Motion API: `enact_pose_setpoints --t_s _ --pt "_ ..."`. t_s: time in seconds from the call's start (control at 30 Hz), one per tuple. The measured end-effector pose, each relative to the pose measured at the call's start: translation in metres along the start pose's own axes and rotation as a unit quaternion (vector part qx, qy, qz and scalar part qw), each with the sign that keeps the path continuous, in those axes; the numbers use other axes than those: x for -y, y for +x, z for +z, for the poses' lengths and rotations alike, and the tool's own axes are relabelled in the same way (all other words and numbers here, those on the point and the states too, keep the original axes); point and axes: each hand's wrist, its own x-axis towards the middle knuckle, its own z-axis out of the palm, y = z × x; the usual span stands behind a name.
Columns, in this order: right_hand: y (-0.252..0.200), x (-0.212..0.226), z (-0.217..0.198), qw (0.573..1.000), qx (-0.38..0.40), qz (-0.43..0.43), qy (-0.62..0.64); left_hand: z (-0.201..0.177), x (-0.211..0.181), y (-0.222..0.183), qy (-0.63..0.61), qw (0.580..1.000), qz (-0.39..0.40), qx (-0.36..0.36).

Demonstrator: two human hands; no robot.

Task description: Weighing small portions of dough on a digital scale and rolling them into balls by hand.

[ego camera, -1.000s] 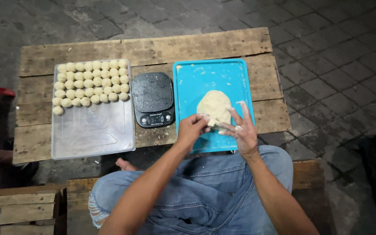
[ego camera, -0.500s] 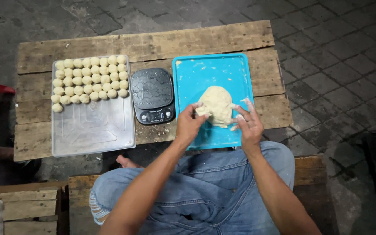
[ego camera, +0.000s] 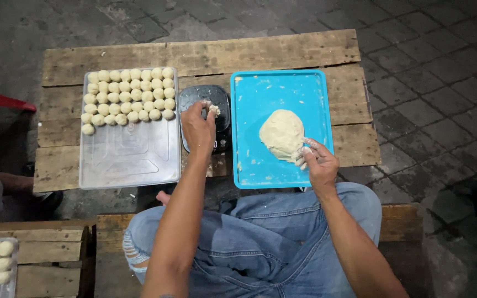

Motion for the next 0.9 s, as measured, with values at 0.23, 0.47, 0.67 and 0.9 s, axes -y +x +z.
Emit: enact_pose_setpoints --t_s 0.23,0.47,0.67,0.9 --pt "0.002 -0.006 0.000 1.000 -0.021 -0.010 -0.003 -0.009 -0.008 0.005 0.063 0.998 -0.015 -0.019" --pt "0.003 -0.013 0.000 1.000 -0.011 -0.013 -0.023 -0.003 -0.041 -0.003 0.069 0.997 0.034 -0.016" --pt "0.007 -0.043 -0.014 0.998 -0.013 0.015 -0.054 0.084 -0.070 -0.112 0.053 0.972 0.199 0.112" --pt "0.009 -0.049 -0.011 0.994 -0.005 0.050 -0.097 0.112 -0.049 -0.146 0.086 0.905 0.326 0.260"
